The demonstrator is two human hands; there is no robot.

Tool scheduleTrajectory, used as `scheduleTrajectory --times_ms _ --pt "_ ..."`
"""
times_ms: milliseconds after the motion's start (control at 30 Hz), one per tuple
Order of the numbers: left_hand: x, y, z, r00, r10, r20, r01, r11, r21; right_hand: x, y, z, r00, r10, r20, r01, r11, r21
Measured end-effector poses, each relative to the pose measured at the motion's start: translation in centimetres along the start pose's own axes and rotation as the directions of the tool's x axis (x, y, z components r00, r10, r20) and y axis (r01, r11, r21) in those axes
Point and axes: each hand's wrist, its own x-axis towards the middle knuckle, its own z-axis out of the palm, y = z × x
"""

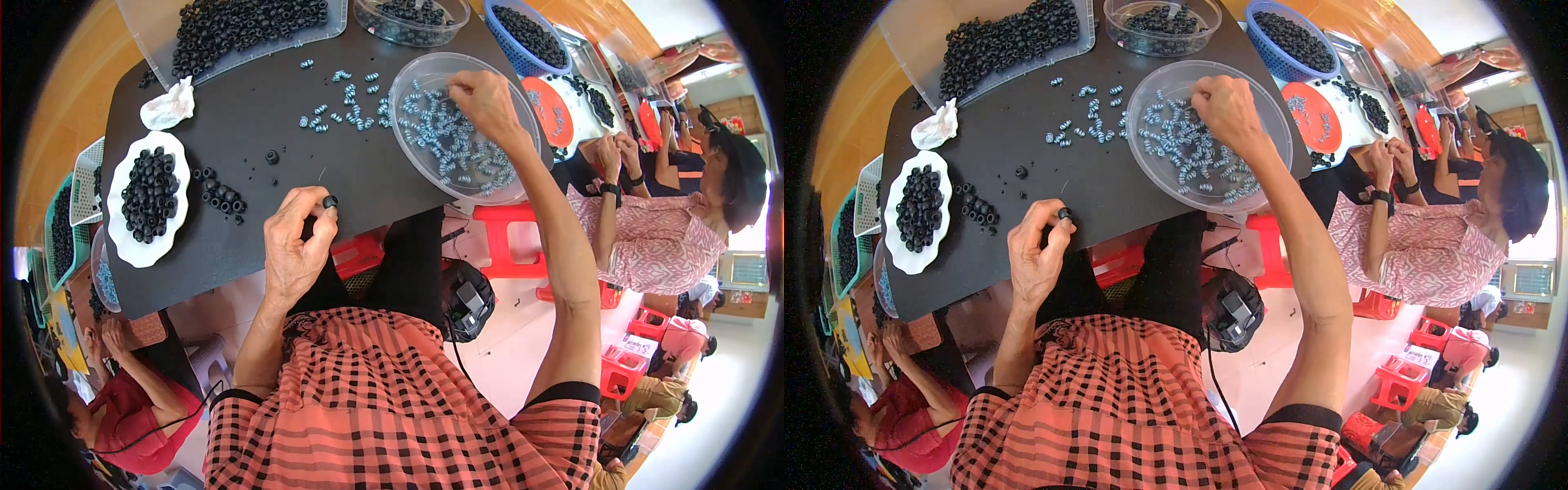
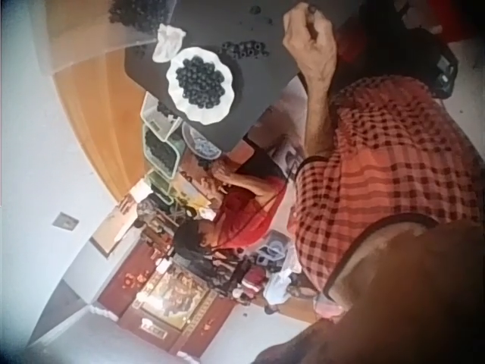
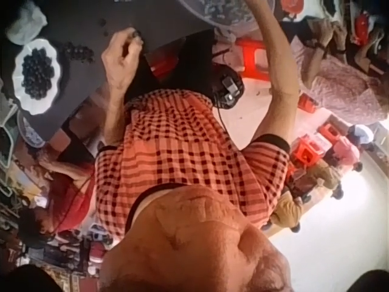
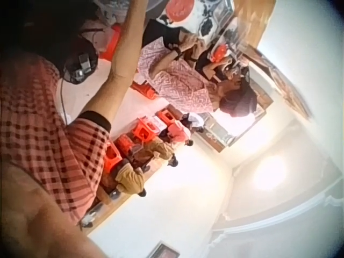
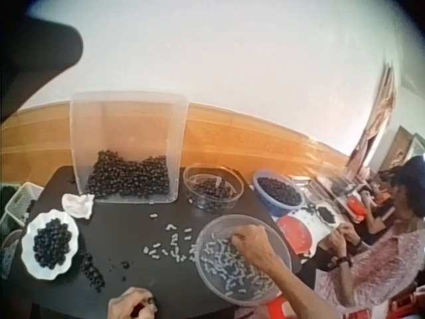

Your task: The person assembles craft components by hand, picking up patterned beads from the table and tray and inserting them into black hollow rubber pieces.

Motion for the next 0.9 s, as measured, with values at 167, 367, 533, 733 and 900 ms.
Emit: scheduleTrajectory --times_ms 167,367,533,733,900 --pt "-0.2 -0.1 -0.1 1.0 -0.018 -0.006 0.018 1.0 -0.019 0.7 -0.3 1.0 0.999 -0.022 0.048 0.026 0.996 -0.082" --pt "-0.1 -0.4 -0.2 1.0 0.019 0.011 -0.019 1.0 -0.023 0.7 0.0 1.1 0.998 -0.022 0.063 0.029 0.995 -0.099" --pt "-0.1 -0.3 -0.3 0.999 0.023 0.022 -0.023 0.999 -0.031 0.2 0.4 0.6 1.0 -0.013 0.003 0.013 0.992 -0.124" --pt "0.0 -0.4 -0.3 1.0 0.027 0.013 -0.027 0.999 -0.021 0.2 0.2 0.6 0.998 0.015 0.062 -0.009 0.996 -0.093" --pt "0.0 -0.4 -0.2 0.999 0.036 0.011 -0.036 0.999 -0.018 0.5 0.7 1.0 0.998 -0.002 0.067 0.011 0.991 -0.134"
